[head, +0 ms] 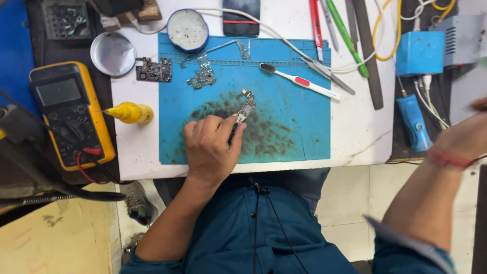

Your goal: The person cleans a small circuit board by first scrubbing it with a toothbrush, then applying a yellow liquid from a bottle, and finally using a green-handled tool to scrape or spread the liquid across the board's surface.

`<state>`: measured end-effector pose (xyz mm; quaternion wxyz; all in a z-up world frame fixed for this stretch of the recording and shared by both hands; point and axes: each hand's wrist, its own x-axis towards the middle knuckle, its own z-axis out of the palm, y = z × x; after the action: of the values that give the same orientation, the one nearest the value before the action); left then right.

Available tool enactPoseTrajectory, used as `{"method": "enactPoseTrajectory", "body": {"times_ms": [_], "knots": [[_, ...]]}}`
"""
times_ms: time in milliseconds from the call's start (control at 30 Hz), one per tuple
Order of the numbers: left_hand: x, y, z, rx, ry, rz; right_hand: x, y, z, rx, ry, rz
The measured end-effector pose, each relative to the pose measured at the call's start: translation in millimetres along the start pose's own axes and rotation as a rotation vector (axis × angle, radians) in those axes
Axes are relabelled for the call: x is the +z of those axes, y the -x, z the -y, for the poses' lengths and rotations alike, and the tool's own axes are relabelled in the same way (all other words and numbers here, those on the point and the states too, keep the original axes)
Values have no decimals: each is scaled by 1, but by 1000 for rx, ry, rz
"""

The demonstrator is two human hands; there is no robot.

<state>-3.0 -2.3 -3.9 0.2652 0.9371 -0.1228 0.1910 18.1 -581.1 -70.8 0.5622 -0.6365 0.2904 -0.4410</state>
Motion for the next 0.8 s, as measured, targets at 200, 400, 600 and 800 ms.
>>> {"method": "enactPoseTrajectory", "body": {"times_ms": [200,400,600,800], "knots": [[-1,0,0,14,3,10,70,218,86,-178,95,930],[-7,-5,-2,-26,82,-6,136,257,157,-457,198,896],[-11,-50,31,-88,-78,-50,176,222,139,-957,653,854],[0,-116,74,-143,-354,-93,181,213,131,-954,678,847]]}}
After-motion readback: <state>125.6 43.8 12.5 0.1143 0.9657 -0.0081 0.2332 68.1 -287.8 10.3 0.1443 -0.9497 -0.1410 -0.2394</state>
